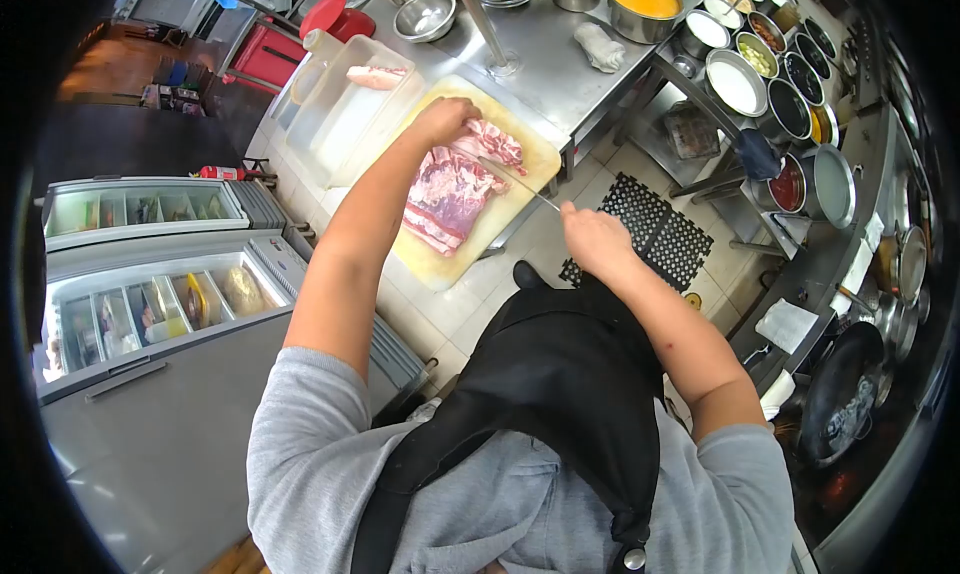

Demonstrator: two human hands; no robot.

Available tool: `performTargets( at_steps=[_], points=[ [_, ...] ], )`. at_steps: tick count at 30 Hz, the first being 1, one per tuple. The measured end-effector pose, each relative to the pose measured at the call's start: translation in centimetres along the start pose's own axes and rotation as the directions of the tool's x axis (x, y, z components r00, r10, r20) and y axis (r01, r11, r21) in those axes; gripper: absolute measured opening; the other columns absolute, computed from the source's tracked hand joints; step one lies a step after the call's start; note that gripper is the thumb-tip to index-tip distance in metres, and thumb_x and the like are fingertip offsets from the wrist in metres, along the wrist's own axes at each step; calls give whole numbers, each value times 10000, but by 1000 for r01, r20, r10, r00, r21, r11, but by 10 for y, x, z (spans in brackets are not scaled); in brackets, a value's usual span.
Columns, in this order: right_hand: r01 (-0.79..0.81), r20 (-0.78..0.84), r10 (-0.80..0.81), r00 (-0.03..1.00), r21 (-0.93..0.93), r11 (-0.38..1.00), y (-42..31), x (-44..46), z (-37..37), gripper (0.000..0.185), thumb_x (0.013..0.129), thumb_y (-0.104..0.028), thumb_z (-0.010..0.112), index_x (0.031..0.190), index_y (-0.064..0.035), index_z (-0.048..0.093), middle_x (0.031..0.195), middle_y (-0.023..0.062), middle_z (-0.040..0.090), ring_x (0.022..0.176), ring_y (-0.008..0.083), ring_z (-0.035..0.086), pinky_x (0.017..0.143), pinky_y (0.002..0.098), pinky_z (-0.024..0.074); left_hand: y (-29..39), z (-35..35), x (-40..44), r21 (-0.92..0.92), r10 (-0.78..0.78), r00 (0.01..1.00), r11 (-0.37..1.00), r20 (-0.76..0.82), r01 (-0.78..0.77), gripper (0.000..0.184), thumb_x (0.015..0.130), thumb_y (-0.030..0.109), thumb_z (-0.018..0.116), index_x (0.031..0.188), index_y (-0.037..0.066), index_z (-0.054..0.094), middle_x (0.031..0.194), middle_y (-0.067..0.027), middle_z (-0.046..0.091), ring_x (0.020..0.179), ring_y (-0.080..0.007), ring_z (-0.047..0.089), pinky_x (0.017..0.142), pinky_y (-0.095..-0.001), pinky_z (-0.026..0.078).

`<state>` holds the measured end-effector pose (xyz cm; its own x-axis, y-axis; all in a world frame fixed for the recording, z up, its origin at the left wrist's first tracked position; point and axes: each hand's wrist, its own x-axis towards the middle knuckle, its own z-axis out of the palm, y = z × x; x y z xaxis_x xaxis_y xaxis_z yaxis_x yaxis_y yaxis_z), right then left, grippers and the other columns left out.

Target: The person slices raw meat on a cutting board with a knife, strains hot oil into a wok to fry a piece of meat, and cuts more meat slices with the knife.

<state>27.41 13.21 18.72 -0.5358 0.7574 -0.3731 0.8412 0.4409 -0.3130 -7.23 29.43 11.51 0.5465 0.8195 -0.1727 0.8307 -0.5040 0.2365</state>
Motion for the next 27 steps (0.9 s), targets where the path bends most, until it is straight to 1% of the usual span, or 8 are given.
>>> performTargets(
  at_steps=[1,3,5,8,11,15,17,27],
  points=[
    [19,-18,-19,1000,-7,1000,-5,12,3,215,938,-54,471,1100,35,580,907,257,734,849,393,747,734,494,592,7,-6,0,-1,-4,1000,1000,0,4,267,829,200,729,1075,99,742,1070,-139,706,1010,-365,665,910,-474,514],
    [39,-39,-40,998,-14,999,-14,37,9,220,940,-57,468,1104,36,580,908,255,735,843,392,748,729,492,593,22,-14,1,-68,-266,908,964,-324,258,233,863,251,726,1034,94,721,1053,-134,700,1024,-336,667,917,-488,496],
    [55,-39,-54,998,25,998,-24,60,14,266,926,-52,476,1169,18,559,963,254,727,909,401,732,779,503,576,19,-16,-4,-159,-299,796,954,-526,254,203,883,272,716,947,79,705,978,-135,694,973,-353,667,893,-488,494],
    [70,-40,-69,997,33,997,-38,86,18,296,931,-59,472,1205,13,560,996,241,731,928,392,732,790,493,578,4,-27,-34,-361,-575,767,806,-285,469,196,916,261,670,908,73,726,963,-144,721,946,-330,678,924,-495,470],
    [70,-45,-68,997,32,997,-40,99,23,299,947,-80,458,1215,2,564,1009,236,734,926,393,732,791,497,577,-11,-8,-68,-201,-466,883,872,-55,447,199,902,233,697,1045,110,762,1091,-123,746,1027,-306,695,954,-451,490],
    [41,4,-41,999,30,999,-40,105,23,304,957,-90,449,1222,2,566,1002,236,737,924,388,733,782,500,578,-18,14,-76,-136,-396,908,916,-138,378,306,929,134,599,1192,171,751,1268,-56,714,1275,-245,609,1113,-529,363],
    [102,-123,-96,988,43,994,-39,105,28,242,955,-111,467,1101,31,597,949,230,746,854,375,750,724,488,590,-19,22,-74,-90,-395,914,917,-88,388,504,920,43,506,1359,238,661,1471,23,597,1485,-201,407,1189,-639,193],
    [162,-108,-154,982,69,984,-61,137,19,224,926,-85,520,1070,56,617,930,213,758,861,343,763,720,454,602,-12,-4,-66,-44,-480,843,862,244,504,832,822,-6,476,1563,367,421,1662,121,338,1597,-254,130,1201,-727,31]
  ],
)
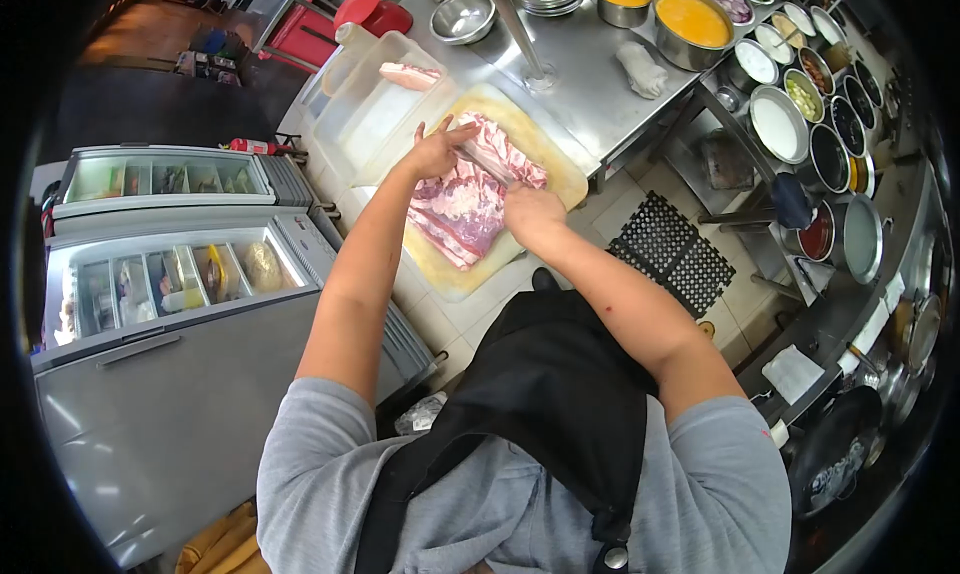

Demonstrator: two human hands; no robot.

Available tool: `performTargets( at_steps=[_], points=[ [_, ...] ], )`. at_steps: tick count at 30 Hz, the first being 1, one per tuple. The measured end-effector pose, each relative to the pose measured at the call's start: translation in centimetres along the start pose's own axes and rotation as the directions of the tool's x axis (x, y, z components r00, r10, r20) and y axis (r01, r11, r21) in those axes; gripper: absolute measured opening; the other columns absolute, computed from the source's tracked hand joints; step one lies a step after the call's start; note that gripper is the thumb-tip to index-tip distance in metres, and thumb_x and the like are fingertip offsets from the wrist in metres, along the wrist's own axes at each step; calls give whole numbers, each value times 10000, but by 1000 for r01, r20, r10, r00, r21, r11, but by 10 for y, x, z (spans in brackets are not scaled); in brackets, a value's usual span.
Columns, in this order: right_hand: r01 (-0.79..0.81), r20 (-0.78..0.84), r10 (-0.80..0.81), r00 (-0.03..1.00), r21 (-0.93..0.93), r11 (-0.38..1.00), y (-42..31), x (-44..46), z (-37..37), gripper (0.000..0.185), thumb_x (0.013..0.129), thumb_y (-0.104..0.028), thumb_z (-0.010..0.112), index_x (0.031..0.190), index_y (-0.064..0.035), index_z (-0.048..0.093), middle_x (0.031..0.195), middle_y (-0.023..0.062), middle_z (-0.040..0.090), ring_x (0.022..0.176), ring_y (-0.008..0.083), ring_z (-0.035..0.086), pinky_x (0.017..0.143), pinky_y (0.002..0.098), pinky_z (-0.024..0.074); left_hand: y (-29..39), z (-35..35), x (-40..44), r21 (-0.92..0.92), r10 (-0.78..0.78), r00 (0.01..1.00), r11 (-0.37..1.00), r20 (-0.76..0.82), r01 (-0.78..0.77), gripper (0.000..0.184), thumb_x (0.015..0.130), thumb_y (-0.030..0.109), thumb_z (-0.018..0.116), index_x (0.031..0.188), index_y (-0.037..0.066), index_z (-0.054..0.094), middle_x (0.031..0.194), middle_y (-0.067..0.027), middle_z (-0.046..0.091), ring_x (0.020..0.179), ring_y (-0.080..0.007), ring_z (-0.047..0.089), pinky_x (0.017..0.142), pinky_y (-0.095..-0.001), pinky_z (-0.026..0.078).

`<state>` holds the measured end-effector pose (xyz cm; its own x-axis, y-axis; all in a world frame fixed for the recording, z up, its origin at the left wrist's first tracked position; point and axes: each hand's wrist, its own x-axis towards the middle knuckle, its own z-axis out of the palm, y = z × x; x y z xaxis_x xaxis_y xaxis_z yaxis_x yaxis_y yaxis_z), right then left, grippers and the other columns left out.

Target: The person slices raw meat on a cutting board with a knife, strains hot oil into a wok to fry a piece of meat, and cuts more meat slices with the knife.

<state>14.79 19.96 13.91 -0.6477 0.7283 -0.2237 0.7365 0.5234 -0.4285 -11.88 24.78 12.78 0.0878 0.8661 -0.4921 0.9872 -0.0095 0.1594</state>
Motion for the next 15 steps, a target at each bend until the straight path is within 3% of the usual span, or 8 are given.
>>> performTargets(
  at_steps=[3,5,15],
  points=[
    [5,17,-6,1000,38,999,-6,15,8,217,933,-83,512,1056,53,629,942,220,758,875,340,765,724,441,607,2,2,6,20,11,999,1000,36,-12,942,789,-37,555,1600,391,336,1687,143,268,1602,-250,86,1195,-732,-6],
    [-65,34,63,997,60,996,-9,24,16,224,945,-87,505,1061,51,640,957,225,760,895,341,765,738,435,610,4,0,8,55,8,997,998,71,-12,951,790,-37,562,1603,396,326,1692,142,255,1603,-254,82,1196,-730,-9],
    [-48,36,48,998,0,999,-17,18,3,226,944,-87,509,1063,51,643,965,232,756,900,345,765,740,444,608,-4,-3,15,77,75,991,994,111,-84,1017,777,-46,586,1616,433,265,1712,135,183,1604,-260,59,1206,-713,-26]
  ],
)
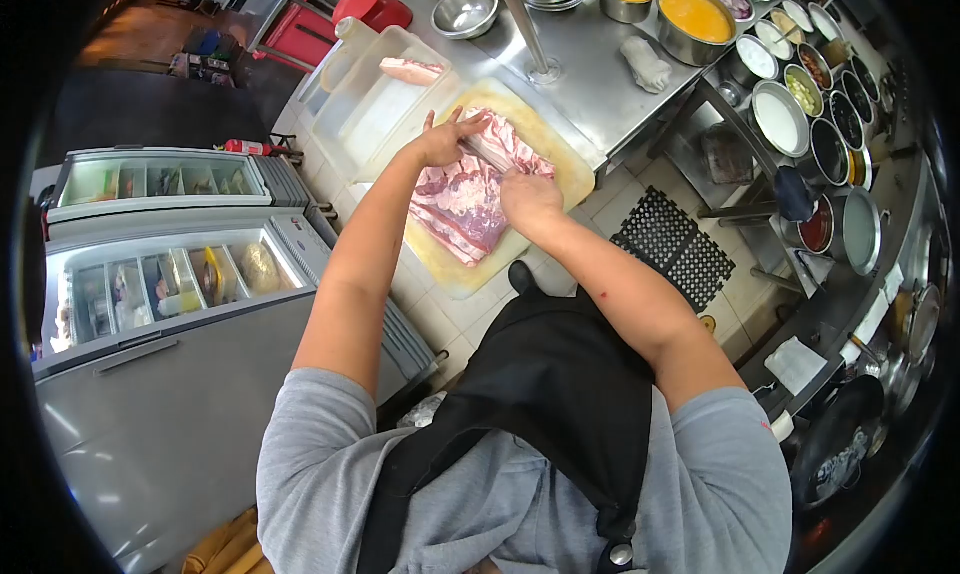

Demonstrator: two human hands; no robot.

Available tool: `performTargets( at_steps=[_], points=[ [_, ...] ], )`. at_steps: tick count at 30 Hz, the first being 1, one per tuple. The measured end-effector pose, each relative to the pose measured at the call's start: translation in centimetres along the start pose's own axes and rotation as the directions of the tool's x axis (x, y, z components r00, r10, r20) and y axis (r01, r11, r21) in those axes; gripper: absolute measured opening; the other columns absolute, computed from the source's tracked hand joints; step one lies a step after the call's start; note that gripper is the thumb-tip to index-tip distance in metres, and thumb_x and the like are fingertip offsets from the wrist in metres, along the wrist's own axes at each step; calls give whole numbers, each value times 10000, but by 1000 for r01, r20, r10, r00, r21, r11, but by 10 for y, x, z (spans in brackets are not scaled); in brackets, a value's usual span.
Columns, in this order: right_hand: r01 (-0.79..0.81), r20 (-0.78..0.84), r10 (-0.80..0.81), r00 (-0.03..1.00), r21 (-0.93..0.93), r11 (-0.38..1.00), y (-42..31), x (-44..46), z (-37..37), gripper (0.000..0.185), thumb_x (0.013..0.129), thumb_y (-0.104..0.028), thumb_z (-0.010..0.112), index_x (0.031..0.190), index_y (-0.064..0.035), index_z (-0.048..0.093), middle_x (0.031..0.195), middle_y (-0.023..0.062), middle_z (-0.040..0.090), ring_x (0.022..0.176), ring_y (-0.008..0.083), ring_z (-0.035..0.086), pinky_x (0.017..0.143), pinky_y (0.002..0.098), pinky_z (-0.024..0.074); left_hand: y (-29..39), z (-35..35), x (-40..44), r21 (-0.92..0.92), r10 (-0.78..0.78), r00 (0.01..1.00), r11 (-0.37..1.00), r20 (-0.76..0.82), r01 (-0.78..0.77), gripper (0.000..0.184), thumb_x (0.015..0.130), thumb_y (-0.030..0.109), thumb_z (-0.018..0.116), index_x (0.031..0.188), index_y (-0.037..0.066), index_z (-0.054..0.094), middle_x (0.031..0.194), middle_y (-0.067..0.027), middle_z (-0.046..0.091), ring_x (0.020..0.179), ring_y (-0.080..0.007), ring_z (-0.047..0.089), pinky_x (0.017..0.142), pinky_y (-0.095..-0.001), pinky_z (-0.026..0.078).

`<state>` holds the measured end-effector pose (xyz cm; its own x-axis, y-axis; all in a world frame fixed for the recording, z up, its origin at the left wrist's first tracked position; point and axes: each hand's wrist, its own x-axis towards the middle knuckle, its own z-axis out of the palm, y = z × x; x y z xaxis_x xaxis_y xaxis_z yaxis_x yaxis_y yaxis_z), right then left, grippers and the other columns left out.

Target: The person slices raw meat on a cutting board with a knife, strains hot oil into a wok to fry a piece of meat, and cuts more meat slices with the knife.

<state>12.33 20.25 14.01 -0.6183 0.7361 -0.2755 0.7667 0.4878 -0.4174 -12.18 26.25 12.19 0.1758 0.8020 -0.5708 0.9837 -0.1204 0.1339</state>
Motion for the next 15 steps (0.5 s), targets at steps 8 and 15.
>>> performTargets(
  at_steps=[8,15],
  points=[
    [-12,-13,13,1000,20,1000,2,-4,-3,230,930,-68,487,1066,36,641,984,229,749,915,371,749,786,489,591,-3,-4,1,21,44,999,999,20,-44,1019,780,-14,615,1619,433,248,1715,150,151,1602,-278,65,1199,-731,-15],
    [-21,-8,22,1000,70,997,7,22,19,241,946,-91,483,1082,45,629,1004,238,745,943,392,744,801,504,588,1,-1,1,47,45,999,998,-11,-44,1005,784,-16,566,1628,415,233,1725,93,146,1598,-277,109,1213,-713,3]
  ],
)
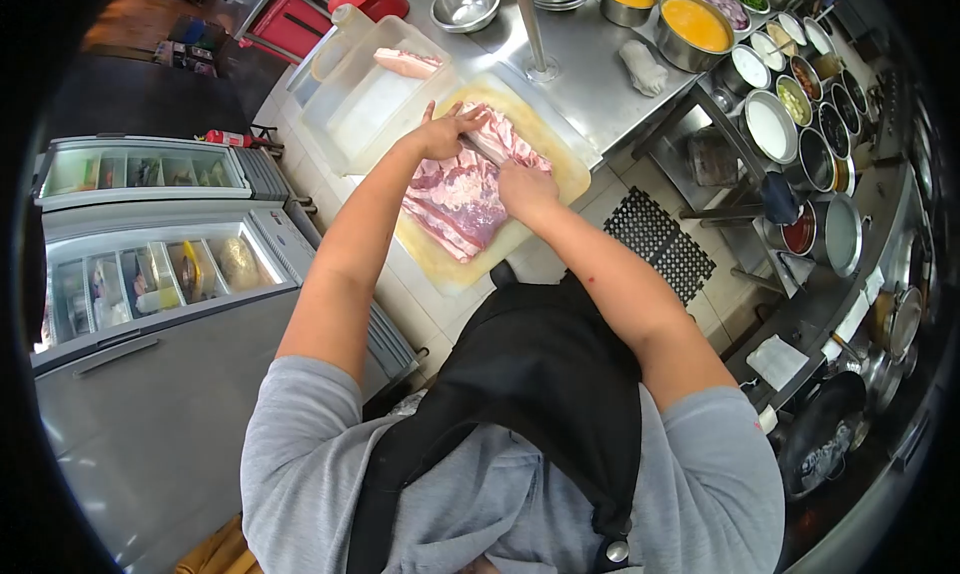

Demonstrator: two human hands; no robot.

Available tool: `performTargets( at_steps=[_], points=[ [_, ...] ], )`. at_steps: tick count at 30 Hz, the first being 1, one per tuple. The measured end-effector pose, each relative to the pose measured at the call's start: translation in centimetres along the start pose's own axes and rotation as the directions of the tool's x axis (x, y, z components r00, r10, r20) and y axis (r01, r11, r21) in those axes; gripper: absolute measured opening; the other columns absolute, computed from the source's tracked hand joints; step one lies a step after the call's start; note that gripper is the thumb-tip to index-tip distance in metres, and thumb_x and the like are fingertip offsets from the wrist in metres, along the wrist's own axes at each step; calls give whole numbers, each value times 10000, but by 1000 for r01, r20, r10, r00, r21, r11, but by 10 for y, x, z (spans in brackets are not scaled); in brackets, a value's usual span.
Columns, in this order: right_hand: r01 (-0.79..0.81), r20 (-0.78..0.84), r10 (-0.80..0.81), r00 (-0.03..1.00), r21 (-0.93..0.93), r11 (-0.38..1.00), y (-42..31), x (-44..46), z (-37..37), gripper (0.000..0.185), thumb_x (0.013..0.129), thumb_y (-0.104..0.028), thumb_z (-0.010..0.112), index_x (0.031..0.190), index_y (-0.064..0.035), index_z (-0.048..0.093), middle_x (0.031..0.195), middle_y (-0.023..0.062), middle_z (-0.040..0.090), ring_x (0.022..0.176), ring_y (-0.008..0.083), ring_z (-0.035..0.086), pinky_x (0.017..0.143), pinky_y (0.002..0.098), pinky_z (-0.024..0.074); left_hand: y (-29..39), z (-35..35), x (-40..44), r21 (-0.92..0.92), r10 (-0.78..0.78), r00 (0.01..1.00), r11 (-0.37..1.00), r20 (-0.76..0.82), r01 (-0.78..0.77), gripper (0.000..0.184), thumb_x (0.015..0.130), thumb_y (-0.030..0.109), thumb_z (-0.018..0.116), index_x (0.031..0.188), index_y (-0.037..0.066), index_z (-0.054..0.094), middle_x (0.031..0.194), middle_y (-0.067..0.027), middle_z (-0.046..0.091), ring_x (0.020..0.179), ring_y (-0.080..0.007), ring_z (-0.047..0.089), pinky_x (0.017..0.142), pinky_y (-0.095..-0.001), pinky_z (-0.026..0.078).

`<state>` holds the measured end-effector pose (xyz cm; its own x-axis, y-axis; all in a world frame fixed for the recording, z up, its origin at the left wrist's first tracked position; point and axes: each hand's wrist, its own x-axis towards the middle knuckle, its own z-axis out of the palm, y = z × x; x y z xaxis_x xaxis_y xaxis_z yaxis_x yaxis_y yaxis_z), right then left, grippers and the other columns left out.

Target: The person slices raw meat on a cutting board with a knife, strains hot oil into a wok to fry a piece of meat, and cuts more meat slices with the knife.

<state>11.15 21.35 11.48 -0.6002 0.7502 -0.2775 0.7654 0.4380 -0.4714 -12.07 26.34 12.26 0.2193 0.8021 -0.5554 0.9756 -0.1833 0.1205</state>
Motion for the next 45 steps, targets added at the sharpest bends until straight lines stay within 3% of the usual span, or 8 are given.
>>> performTargets(
  at_steps=[16,20,21,22,25,29,35,45],
  points=[
    [-133,181,173,968,-214,968,51,-166,-48,145,941,-39,493,1052,34,553,924,263,734,877,414,746,754,509,603,23,-8,0,366,-53,998,930,29,39,989,937,187,665,1661,316,4,1740,57,41,1600,-243,92,1266,-603,29],
    [-103,208,161,965,-263,959,58,-174,-52,148,937,-29,486,1052,33,555,914,255,736,868,405,749,757,500,606,28,-10,31,387,27,997,922,-66,1,785,885,74,658,1590,250,362,1707,-72,231,1587,-262,172,1266,-585,126],
    [-125,213,178,961,-238,963,56,-174,-58,151,938,-36,487,1050,29,563,925,253,736,897,404,744,780,504,597,33,-6,26,304,211,925,946,-316,-111,619,838,65,689,1430,177,544,1589,-129,436,1498,-296,372,1222,-546,267],
    [-131,205,181,962,-237,963,58,-174,-57,151,938,-36,487,1050,29,563,925,253,736,897,404,744,780,504,597,36,-11,31,311,217,923,944,-318,-114,619,838,65,689,1430,177,544,1589,-129,436,1498,-296,372,1222,-546,267],
    [-129,170,162,972,-188,974,60,-178,-58,154,968,-81,493,1055,21,569,930,261,731,925,415,731,800,522,577,42,-21,42,304,384,922,884,-39,-355,479,741,145,796,1191,111,634,1152,-96,668,1145,-320,623,994,-489,452],
    [-230,170,245,955,-105,968,55,-190,-57,221,1034,-192,488,1069,10,568,923,277,718,927,441,713,803,547,555,38,-30,50,298,374,925,876,74,-378,451,719,126,807,1137,101,641,1102,-114,673,1115,-339,638,959,-477,493],
    [-239,68,240,968,-19,971,63,-198,-32,298,1054,-274,492,1008,9,574,819,289,696,824,501,689,757,602,540,31,-63,35,192,403,813,915,-420,-354,318,797,117,711,1092,84,597,1088,-125,632,1100,-353,639,873,-481,544],
    [-262,-30,263,964,34,965,53,-190,-32,260,1040,-261,530,986,-9,566,788,305,669,786,523,654,730,611,513,-77,-152,-39,169,209,709,977,-674,-127,372,790,99,675,1158,84,620,1113,-124,629,1052,-359,643,861,-476,539]
  ],
)
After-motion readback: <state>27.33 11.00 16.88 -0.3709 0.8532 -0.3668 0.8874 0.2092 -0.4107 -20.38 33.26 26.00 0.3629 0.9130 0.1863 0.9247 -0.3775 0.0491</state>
